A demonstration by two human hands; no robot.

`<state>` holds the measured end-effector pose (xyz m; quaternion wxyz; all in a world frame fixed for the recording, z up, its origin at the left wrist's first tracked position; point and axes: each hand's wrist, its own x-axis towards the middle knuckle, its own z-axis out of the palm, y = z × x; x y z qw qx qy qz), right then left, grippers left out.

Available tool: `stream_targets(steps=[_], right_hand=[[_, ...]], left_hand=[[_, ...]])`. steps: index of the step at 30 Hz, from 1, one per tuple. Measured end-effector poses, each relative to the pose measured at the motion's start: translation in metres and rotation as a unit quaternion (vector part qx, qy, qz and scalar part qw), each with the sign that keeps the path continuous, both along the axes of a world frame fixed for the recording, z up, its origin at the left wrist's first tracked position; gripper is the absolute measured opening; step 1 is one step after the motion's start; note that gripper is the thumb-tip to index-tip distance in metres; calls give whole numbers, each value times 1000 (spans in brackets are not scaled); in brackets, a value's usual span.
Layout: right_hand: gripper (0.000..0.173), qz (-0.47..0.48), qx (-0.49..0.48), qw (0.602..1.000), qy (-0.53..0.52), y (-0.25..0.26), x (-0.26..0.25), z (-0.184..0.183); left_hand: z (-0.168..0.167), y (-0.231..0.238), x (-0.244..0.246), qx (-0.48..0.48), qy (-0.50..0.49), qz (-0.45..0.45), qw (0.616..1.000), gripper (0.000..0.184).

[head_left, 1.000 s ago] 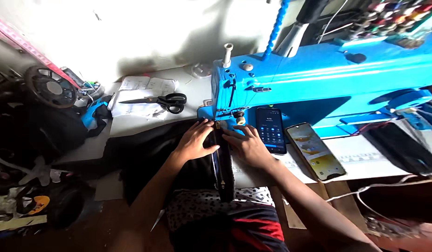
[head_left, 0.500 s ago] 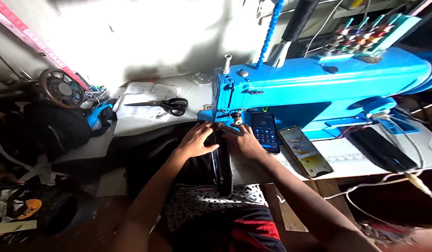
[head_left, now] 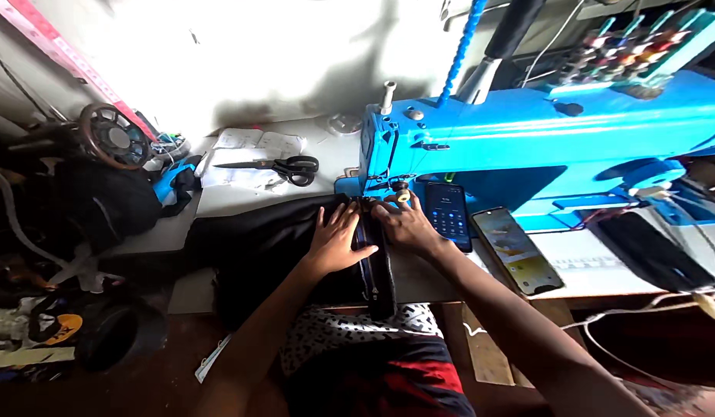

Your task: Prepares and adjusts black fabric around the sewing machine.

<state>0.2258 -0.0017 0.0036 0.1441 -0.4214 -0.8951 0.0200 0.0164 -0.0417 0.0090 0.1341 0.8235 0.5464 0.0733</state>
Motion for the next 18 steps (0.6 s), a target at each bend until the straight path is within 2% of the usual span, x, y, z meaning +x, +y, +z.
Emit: stream_targets(steps=[7, 10, 12, 14, 18], right_hand=[[27, -23, -16, 999, 21, -3, 0, 0], [28, -31, -22, 999, 11, -20, 2, 9], [25, -6, -4, 999, 35, -41, 7, 12], [25, 14, 8, 998, 63, -63, 10, 8], [30, -1, 5, 996, 85, -78, 13, -1]], left_hand=[[2, -1, 2, 11, 14, 3, 1000, 88], [18, -25, 15, -6, 30, 7, 1000, 69], [28, -50, 22, -49, 18, 15, 999, 68], [20, -65, 19, -52, -24, 27, 998, 72], [-3, -62, 7, 20, -75, 23, 997, 74]])
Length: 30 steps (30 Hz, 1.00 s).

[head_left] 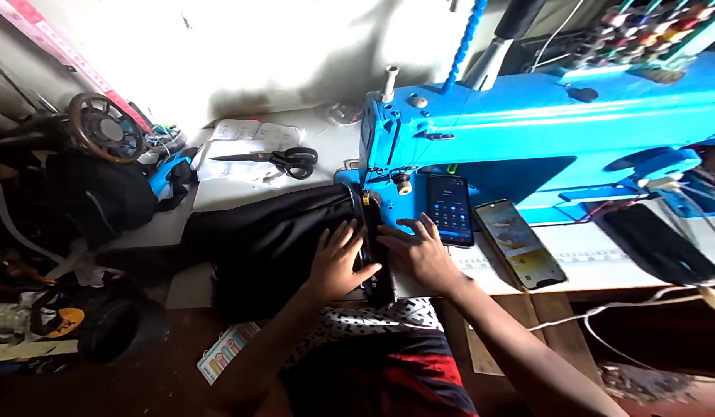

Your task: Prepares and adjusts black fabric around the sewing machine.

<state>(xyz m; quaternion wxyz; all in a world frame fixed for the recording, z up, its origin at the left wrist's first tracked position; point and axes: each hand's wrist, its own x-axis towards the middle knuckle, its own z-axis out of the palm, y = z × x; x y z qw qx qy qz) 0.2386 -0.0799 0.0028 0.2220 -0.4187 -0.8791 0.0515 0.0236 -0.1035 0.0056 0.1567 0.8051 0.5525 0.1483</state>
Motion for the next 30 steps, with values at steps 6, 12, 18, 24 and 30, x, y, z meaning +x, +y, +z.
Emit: stream_targets(steps=[6, 12, 18, 24, 30], right_hand=[[33, -24, 9, 1000, 0, 5, -3, -5], [37, -29, 3, 1000, -1, 13, -1, -11], [32, 31, -4, 999, 32, 6, 0, -9], [37, 6, -14, 999, 39, 4, -2, -13], [39, 1, -13, 1000, 23, 9, -4, -11]], left_hand=[[-1, 13, -3, -7, 9, 3, 1000, 80], [-5, 28, -4, 3, 11, -1, 1000, 78], [-2, 45, -10, -7, 6, -17, 1000, 81], [-1, 65, -20, -27, -17, -45, 998, 83], [-8, 80, -27, 18, -27, -68, 997, 74]])
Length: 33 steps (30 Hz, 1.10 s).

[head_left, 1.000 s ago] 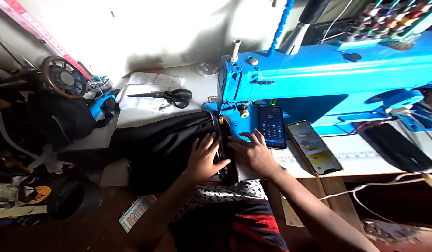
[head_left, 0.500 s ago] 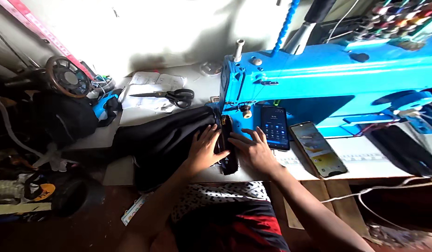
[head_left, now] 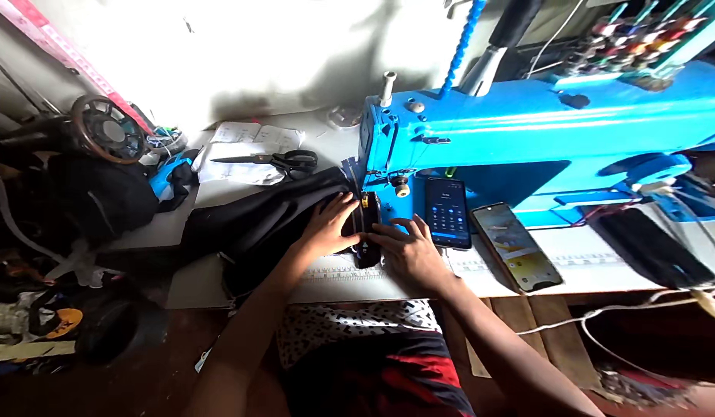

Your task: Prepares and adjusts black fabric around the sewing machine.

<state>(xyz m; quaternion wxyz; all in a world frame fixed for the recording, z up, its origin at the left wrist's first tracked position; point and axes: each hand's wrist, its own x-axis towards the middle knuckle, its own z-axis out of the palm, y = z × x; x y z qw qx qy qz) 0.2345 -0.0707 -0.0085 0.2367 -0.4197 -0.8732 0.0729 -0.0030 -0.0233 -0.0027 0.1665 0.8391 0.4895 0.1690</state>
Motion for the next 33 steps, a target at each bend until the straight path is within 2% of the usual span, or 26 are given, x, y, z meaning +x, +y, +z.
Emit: stream_targets(steps=[3, 5, 8, 13, 26, 29, 33], right_hand=[[38, 14, 8, 1000, 12, -5, 1, 1], [38, 12, 9, 1000, 16, -8, 2, -2], [40, 0, 8, 1000, 9, -10, 1, -1], [40, -9, 9, 1000, -1, -6, -2, 3], [43, -44, 20, 999, -13, 10, -9, -2], [39, -45, 45, 998, 6, 10, -11, -6], [41, -73, 29, 997, -3, 10, -17, 0]], left_hand=[[8, -13, 7, 20, 11, 11, 1000, 54], [13, -21, 11, -5, 10, 20, 1000, 50], [13, -23, 9, -42, 11, 20, 999, 58], [7, -10, 5, -19, 26, 16, 999, 66], [3, 22, 5, -22, 60, 29, 998, 66], [4, 29, 5, -19, 69, 33, 997, 64], [1, 41, 5, -14, 69, 36, 997, 64]])
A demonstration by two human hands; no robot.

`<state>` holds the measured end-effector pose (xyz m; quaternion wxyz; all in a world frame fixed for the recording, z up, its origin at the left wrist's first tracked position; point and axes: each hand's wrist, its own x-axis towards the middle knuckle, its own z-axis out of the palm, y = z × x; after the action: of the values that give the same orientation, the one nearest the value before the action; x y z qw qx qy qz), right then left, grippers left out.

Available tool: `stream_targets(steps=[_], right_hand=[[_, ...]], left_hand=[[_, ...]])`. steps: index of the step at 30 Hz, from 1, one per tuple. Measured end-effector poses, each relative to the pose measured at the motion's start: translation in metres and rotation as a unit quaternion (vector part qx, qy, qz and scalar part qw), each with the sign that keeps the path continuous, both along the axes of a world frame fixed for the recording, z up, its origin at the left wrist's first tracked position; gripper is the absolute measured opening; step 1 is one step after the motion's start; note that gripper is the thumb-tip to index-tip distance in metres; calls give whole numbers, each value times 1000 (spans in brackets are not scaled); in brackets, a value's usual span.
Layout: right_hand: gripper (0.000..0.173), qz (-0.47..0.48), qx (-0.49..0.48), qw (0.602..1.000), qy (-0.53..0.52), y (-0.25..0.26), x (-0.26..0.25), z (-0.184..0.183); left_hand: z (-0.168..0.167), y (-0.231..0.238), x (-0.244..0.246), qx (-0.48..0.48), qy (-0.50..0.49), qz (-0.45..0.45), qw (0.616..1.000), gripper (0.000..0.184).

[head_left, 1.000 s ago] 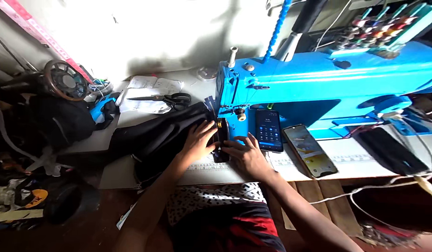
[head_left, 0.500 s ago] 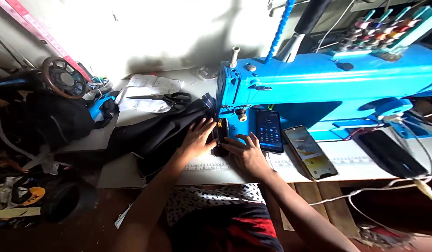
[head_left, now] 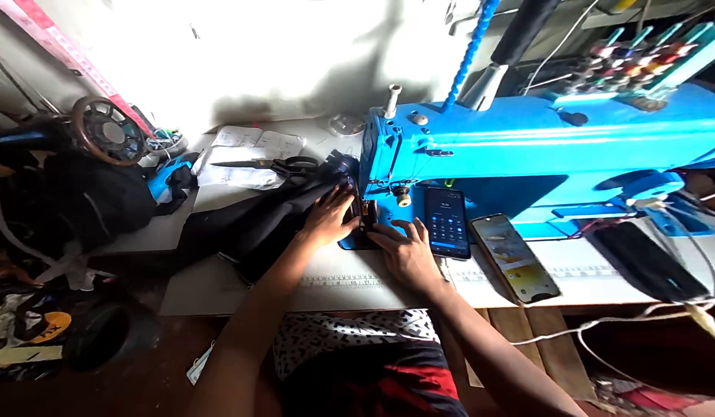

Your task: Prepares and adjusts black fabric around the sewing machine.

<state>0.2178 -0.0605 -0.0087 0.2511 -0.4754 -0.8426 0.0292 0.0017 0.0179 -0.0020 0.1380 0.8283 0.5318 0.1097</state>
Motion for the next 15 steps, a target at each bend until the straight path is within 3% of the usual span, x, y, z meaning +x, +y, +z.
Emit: stream_targets(steps=[9, 15], right_hand=[[45, -33, -52, 998, -28, 9, -9, 3], [46, -49, -22, 998, -38, 9, -9, -7]], left_hand=[[0, 23, -4, 21, -44, -36, 998, 63], [-1, 37, -7, 16, -68, -46, 997, 65]])
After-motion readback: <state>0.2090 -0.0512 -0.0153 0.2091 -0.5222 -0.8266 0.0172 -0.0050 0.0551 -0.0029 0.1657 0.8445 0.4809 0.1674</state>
